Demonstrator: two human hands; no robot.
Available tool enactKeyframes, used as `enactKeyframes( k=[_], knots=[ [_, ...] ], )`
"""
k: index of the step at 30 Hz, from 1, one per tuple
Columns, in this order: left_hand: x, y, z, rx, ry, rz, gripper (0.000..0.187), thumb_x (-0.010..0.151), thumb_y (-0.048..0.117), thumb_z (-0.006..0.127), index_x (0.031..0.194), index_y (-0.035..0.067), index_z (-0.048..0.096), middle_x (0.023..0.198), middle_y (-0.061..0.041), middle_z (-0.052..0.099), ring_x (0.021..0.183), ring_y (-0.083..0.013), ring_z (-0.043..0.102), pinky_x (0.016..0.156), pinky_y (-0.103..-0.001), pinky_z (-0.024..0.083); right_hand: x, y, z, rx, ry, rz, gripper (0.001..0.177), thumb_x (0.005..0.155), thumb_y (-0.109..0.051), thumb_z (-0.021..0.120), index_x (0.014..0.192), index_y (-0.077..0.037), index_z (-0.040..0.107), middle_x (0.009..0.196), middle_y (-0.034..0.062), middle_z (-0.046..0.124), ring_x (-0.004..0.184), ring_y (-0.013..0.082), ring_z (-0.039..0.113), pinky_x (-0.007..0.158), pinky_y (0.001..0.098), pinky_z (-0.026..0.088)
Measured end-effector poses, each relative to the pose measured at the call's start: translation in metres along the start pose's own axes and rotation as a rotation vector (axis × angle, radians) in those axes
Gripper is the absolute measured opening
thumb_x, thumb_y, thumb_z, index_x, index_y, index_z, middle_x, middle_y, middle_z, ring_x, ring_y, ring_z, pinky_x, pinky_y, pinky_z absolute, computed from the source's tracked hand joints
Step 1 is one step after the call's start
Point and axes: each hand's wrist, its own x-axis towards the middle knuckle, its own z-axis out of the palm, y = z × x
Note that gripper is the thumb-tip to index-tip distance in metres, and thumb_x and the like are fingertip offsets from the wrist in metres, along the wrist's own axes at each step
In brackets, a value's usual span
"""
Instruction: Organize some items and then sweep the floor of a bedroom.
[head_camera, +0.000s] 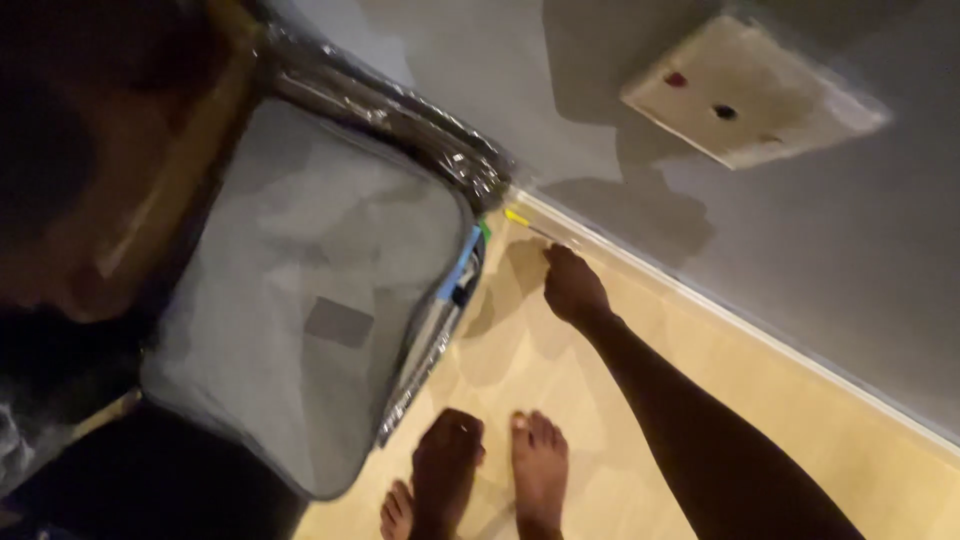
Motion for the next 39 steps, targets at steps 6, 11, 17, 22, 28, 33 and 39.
enactKeyframes(
  k=[6, 11, 17, 22, 28, 33, 39],
  knots=[
    [0.017, 0.016, 0.010, 0.021, -0.102, -0.026, 0.014, 0.089, 0.018, 0.066, 0.084, 0.005, 0.066, 0.065, -0.007, 0.067, 0.057, -0.0134, 0.063, 0.056, -0.030, 0.051, 0.013, 0.001, 0.012, 0.001, 0.144, -0.098, 0.045, 0.089, -0.007, 0.047, 0.131, -0.003, 0.060, 0.151, 0.0193, 0.049, 0.135, 0.0401, 0.046, 0.110, 0.0465, 0.041],
    [0.039, 0.038, 0.016, 0.129, -0.135, 0.184, 0.013, 0.092, 0.015, 0.065, 0.086, 0.004, 0.065, 0.066, -0.007, 0.066, 0.060, -0.0140, 0.066, 0.058, -0.028, 0.052, 0.010, 0.018, 0.036, -0.051, 0.186, -0.132, 0.046, 0.089, -0.003, 0.046, 0.131, -0.005, 0.062, 0.146, 0.0196, 0.053, 0.137, 0.0392, 0.047, 0.113, 0.0469, 0.041],
    [0.057, 0.043, 0.025, 0.098, -0.160, 0.235, 0.010, 0.093, 0.014, 0.063, 0.089, 0.005, 0.064, 0.072, -0.004, 0.070, 0.065, -0.0124, 0.070, 0.061, -0.028, 0.055, -0.026, 0.006, 0.038, -0.038, 0.049, -0.061, 0.044, 0.087, -0.002, 0.048, 0.128, -0.007, 0.063, 0.137, 0.0165, 0.054, 0.124, 0.0394, 0.053, 0.104, 0.0472, 0.048],
    [0.037, 0.034, 0.025, -0.045, -0.213, 0.330, 0.010, 0.094, 0.012, 0.063, 0.090, 0.003, 0.063, 0.079, -0.005, 0.069, 0.069, -0.0125, 0.067, 0.064, -0.028, 0.056, -0.049, 0.042, 0.077, -0.038, -0.016, -0.046, 0.044, 0.083, -0.001, 0.053, 0.125, -0.008, 0.066, 0.135, 0.0135, 0.055, 0.117, 0.0378, 0.056, 0.098, 0.0468, 0.050],
    [0.007, 0.043, 0.008, 0.049, -0.128, 0.166, 0.011, 0.094, 0.016, 0.067, 0.092, 0.005, 0.066, 0.078, -0.006, 0.072, 0.066, -0.0153, 0.067, 0.064, -0.030, 0.056, -0.129, -0.027, 0.011, 0.329, 0.133, -0.158, 0.035, 0.091, 0.000, 0.055, 0.121, -0.008, 0.071, 0.134, 0.0080, 0.057, 0.109, 0.0270, 0.063, 0.092, 0.0369, 0.054],
    [-0.020, 0.083, -0.011, 0.085, -0.046, 0.266, 0.022, 0.093, 0.015, 0.064, 0.114, 0.008, 0.065, 0.091, -0.004, 0.074, 0.073, -0.0154, 0.069, 0.067, -0.029, 0.056, -0.200, -0.116, -0.078, 0.778, 0.015, -0.105, 0.043, 0.093, 0.010, 0.047, 0.124, -0.007, 0.071, 0.136, 0.0063, 0.058, 0.122, 0.0192, 0.061, 0.099, 0.0305, 0.049],
    [-0.036, 0.127, -0.044, -0.266, 0.037, 0.268, 0.032, 0.095, 0.018, 0.060, 0.126, 0.009, 0.064, 0.104, -0.001, 0.073, 0.081, -0.0110, 0.068, 0.069, -0.027, 0.054, -0.260, -0.231, -0.130, 0.961, -0.221, -0.200, 0.039, 0.096, 0.006, 0.049, 0.126, -0.008, 0.071, 0.139, 0.0074, 0.059, 0.125, 0.0211, 0.060, 0.099, 0.0305, 0.050]
  ],
)
